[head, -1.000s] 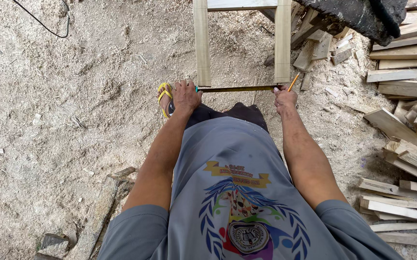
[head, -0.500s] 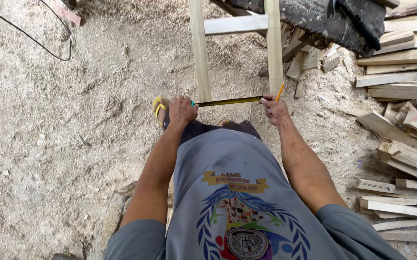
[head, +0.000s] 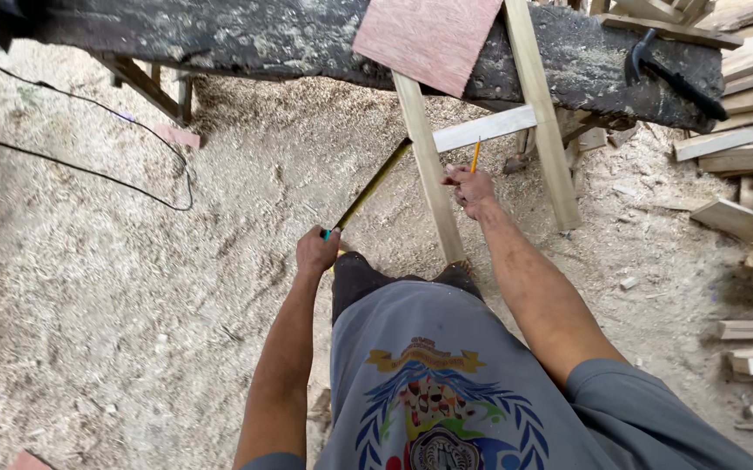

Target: The person measures a plywood panel with a tape measure and marks a cut line with a pencil. They then hold the panel on a work beam and saw along the marked line with a hand saw, and finally lift the cut panel and place it onto a wooden frame.

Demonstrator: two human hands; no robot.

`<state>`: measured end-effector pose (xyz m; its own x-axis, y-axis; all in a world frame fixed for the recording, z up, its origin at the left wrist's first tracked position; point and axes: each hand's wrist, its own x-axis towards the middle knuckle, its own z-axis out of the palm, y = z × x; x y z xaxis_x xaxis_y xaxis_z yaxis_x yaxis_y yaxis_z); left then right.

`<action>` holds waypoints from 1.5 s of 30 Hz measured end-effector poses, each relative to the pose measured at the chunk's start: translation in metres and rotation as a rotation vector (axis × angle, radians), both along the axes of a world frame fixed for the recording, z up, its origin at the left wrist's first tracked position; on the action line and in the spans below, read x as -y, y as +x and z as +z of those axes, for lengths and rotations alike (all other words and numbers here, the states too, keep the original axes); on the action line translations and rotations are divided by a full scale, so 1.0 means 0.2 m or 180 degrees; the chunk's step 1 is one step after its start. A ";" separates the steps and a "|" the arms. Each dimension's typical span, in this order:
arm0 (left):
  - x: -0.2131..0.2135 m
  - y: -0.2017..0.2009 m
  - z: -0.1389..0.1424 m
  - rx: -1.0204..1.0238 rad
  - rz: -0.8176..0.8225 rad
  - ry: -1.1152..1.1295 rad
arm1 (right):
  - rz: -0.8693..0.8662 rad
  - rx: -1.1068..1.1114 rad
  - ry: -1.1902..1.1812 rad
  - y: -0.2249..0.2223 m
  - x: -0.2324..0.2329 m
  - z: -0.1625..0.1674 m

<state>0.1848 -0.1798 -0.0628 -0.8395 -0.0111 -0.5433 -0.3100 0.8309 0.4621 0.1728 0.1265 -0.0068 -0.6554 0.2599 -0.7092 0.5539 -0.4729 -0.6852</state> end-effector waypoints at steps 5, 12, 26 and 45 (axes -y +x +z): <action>0.27 -0.34 0.00 -0.0312 -0.0177 -0.0161 | -0.0072 0.0243 -0.0156 -0.23 0.28 -0.05; 0.10 -0.79 0.01 -0.0179 -0.0225 0.0147 | -0.0148 0.0427 0.0557 -0.53 0.42 -0.12; -0.45 -1.77 0.01 0.0109 -0.0704 0.0077 | -0.1317 0.0764 0.2622 -1.31 -0.38 -0.15; -0.83 -2.70 0.02 0.0663 -0.1997 -0.0227 | -0.1657 0.1366 0.2126 -1.44 -0.04 -0.31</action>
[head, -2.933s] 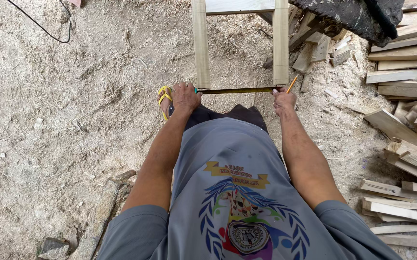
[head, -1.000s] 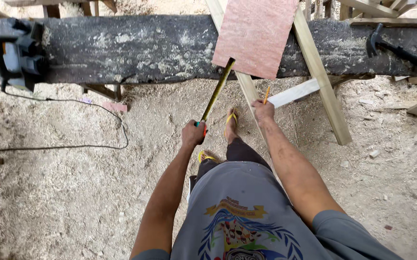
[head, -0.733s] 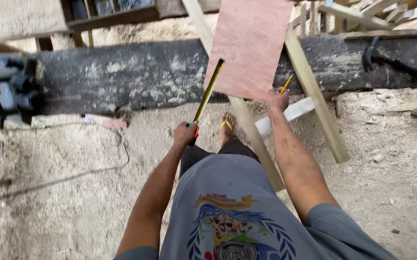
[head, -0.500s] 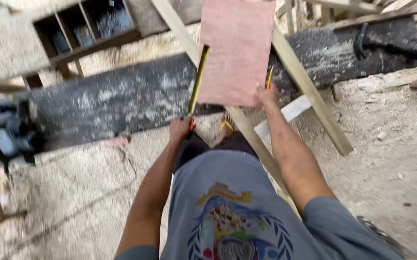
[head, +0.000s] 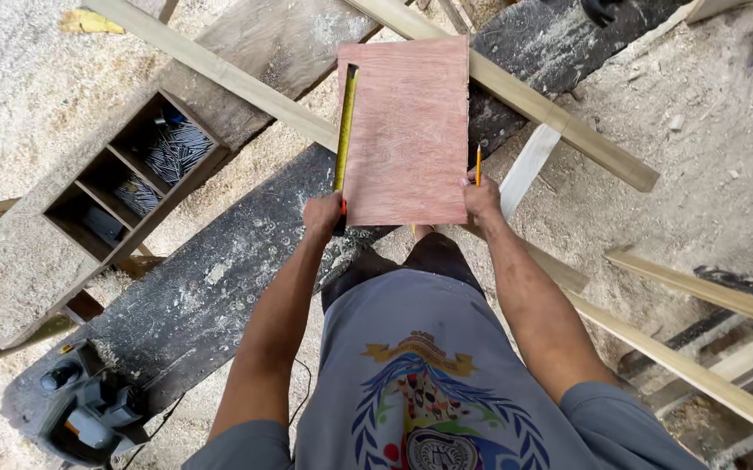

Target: The person measures a plywood panel with a tape measure and marks a cut line with a pencil. They then hold the panel on a work beam and saw along the marked line with a hand saw, and finally lift the cut panel and place it onto a wooden frame.

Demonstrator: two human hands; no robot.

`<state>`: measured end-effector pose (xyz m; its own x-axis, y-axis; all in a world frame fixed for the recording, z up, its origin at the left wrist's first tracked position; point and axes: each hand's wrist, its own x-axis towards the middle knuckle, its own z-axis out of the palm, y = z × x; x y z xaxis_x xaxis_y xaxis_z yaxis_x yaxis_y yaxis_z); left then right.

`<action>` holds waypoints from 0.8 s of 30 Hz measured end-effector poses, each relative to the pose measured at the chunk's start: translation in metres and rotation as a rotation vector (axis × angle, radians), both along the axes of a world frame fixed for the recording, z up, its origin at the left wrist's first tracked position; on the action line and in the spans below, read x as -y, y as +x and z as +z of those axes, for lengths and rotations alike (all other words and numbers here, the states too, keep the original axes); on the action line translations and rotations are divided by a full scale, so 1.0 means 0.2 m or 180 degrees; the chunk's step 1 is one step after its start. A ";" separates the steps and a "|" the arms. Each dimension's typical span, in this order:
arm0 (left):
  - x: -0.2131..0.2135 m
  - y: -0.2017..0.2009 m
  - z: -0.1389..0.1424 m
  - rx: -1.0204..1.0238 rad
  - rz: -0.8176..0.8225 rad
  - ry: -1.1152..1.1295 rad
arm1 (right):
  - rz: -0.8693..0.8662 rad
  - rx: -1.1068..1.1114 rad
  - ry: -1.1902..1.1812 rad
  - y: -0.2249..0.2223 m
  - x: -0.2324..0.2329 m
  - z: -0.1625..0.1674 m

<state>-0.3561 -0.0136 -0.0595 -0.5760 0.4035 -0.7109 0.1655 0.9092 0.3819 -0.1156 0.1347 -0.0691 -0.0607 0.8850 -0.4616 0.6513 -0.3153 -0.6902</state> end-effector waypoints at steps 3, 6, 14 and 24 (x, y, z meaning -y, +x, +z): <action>-0.09 0.00 0.01 -0.0014 0.0407 -0.0252 | -0.0083 -0.0235 -0.0404 0.01 0.18 -0.03; -0.14 0.03 0.03 -0.0102 0.0373 0.0026 | 0.1101 -0.0422 -0.1589 0.05 0.30 -0.03; -0.25 0.13 0.04 -0.0165 0.0551 -0.0198 | 0.1174 0.0906 -0.0815 0.02 0.14 -0.01; -0.28 0.22 -0.05 -0.0383 0.0794 -0.0308 | 0.1190 -0.0017 0.0782 -0.11 -0.20 -0.03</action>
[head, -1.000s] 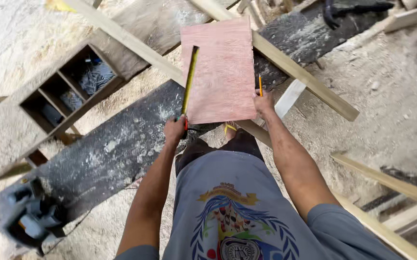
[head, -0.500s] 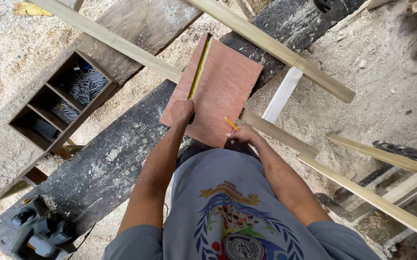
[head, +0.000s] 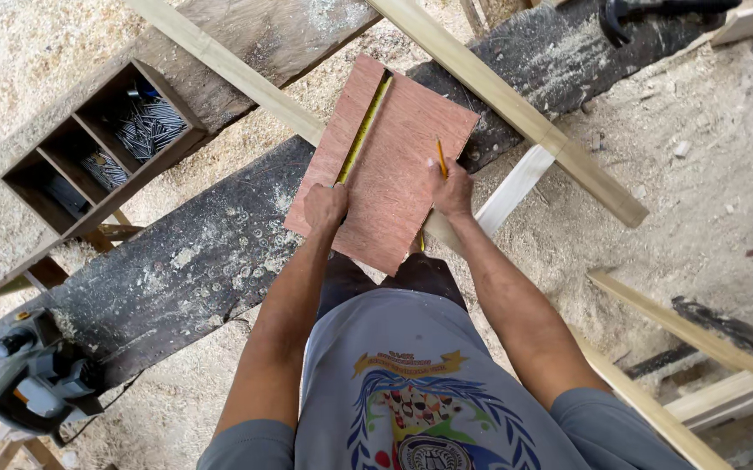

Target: The person measures a plywood panel with a tape measure and marks a cut line with a pencil. They then hold the panel on a work beam and saw along the marked line with a hand saw, and finally lift the cut panel and place it onto a wooden frame.

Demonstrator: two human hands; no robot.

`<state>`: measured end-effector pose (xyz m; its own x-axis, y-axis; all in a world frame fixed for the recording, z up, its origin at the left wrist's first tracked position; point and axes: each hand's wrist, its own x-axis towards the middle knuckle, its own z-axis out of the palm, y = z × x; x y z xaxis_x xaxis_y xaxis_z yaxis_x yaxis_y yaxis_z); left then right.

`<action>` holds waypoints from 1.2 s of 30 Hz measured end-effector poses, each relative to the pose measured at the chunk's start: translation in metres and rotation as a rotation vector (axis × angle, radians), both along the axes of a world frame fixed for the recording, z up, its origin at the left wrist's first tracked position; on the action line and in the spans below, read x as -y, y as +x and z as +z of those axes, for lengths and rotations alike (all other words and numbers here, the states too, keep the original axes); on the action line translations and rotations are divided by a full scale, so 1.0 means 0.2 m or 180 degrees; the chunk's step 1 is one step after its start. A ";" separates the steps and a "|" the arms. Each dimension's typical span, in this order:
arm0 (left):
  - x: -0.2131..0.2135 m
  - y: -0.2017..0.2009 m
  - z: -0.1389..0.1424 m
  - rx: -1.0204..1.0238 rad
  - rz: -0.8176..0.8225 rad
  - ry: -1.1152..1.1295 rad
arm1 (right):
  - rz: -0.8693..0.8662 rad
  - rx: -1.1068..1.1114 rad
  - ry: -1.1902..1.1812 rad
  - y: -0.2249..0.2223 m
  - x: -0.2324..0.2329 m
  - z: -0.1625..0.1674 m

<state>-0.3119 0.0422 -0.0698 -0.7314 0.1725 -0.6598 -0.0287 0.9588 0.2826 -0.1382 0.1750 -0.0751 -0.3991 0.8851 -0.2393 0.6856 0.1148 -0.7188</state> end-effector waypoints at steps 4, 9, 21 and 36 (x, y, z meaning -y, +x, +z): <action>-0.05 0.01 0.03 -0.0173 0.0001 0.0074 | 0.0493 -0.0764 -0.0380 -0.10 0.03 0.01; -0.14 -0.01 0.06 0.0043 0.0191 -0.0277 | 0.0753 -0.0814 -0.1203 -0.19 0.05 -0.03; 0.07 -0.04 0.01 0.0062 0.0242 -0.0447 | 0.0557 -0.1844 -0.2294 -0.24 0.10 -0.09; 0.31 -0.08 -0.09 0.0144 0.0462 -0.0266 | 0.1721 -0.0712 -0.0332 -0.50 0.18 -0.09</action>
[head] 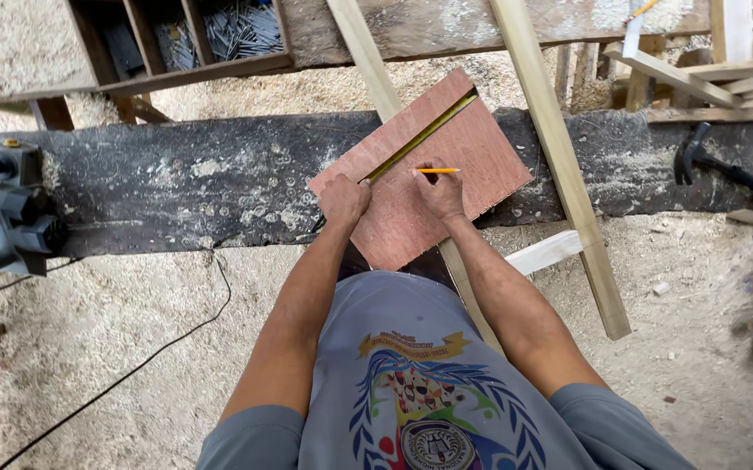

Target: The person measures a plywood panel with a tape measure and marks a cut line with a pencil. They then hold the panel on a work beam and saw along the marked line with a hand saw, and finally lift the cut panel and place it onto a wooden frame.

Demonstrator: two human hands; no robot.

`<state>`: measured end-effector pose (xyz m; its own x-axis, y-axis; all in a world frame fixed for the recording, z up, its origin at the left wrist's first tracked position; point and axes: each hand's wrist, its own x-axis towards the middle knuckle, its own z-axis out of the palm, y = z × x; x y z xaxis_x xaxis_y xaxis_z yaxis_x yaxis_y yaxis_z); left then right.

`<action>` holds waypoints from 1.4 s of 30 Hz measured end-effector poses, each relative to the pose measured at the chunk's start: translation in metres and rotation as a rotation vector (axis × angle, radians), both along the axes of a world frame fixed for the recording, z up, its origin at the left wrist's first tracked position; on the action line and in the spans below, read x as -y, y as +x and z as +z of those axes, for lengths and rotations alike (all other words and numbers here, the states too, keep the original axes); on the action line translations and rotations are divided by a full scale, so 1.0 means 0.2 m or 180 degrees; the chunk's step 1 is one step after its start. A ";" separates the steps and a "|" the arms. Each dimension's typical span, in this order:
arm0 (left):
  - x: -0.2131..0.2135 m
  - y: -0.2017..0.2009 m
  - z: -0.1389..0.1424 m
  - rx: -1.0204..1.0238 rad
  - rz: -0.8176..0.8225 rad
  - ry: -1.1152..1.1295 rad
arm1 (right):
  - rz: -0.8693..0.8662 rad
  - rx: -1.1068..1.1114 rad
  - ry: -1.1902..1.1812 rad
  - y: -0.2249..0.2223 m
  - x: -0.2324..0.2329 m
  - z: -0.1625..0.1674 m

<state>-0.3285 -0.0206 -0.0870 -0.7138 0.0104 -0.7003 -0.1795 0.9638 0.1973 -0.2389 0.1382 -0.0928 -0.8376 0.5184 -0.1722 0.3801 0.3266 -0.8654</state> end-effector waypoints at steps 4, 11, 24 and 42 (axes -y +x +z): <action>0.02 -0.01 -0.04 -0.0078 0.0023 0.0003 | 0.0632 -0.0059 0.0262 -0.13 0.04 0.02; 0.06 -0.06 -0.10 -0.0062 0.0065 -0.0037 | 0.0890 0.0115 0.0001 -0.22 0.12 0.00; 0.16 -0.17 -0.12 0.0010 0.0119 -0.0201 | 0.1394 -0.0250 0.0423 -0.32 0.24 0.00; 0.19 -0.21 -0.17 0.0336 -0.0031 -0.0175 | 0.1408 0.0337 0.0392 -0.37 0.30 -0.05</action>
<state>-0.3710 -0.0576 -0.1203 -0.6360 -0.0235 -0.7714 -0.1871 0.9744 0.1246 -0.3139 0.0774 -0.1021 -0.9639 0.1375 -0.2281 0.2653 0.5748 -0.7741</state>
